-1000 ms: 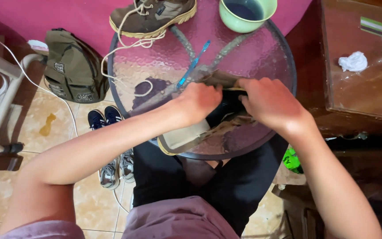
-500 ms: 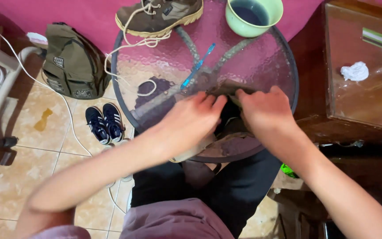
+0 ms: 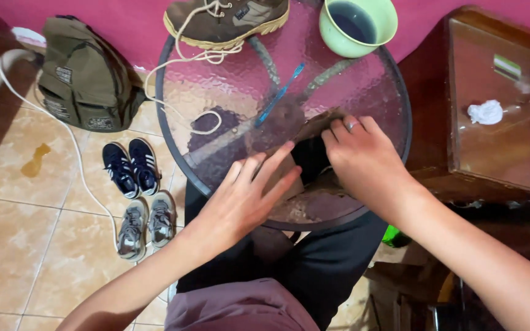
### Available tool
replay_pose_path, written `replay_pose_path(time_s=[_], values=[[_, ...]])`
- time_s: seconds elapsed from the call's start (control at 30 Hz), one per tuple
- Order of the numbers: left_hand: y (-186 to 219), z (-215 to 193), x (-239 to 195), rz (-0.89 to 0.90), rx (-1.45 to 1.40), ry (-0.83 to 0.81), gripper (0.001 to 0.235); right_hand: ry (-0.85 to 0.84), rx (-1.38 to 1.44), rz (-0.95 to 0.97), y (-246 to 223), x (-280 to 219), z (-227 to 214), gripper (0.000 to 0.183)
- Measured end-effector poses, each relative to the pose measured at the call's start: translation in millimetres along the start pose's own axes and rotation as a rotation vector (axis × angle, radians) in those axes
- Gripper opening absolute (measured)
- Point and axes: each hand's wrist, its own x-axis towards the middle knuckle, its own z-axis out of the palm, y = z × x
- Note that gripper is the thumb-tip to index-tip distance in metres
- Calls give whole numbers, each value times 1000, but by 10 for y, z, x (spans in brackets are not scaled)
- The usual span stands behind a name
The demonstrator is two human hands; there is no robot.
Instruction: The person cleans a hiking boot by hand using a cloth and a toothbrush. They wipe the exterior and interior surfaces, then scrub the inside with the toothbrush. The other boot remains on the table.
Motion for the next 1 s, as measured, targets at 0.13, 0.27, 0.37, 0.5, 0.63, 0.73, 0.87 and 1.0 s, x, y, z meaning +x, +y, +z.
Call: replay_pose_path(time_s=[0.13, 0.27, 0.37, 0.5, 0.63, 0.73, 0.87, 1.0], values=[[13, 73, -19, 64, 31, 133, 44, -27, -60, 73, -212, 51, 190, 7], [21, 115, -80, 45, 35, 230, 24, -213, 59, 20, -212, 17, 290, 11], [-5, 129, -103, 60, -3, 231, 25, -448, 229, 26, -132, 139, 286, 19], [-66, 160, -115, 86, -15, 216, 32, -724, 374, 95, -48, 300, 194, 27], [-91, 132, -199, 157, 26, 16, 32, -1178, 490, 197, -6, 664, -161, 19], [-95, 123, -201, 127, 55, -2, 35, -940, 637, 117, 98, 593, -115, 22], [-109, 275, -293, 17, -125, 42, 53, -1333, 635, 210, 186, 746, -99, 18], [-174, 422, -379, -69, -409, 84, 104, -1378, 701, 246, 200, 837, -150, 33]])
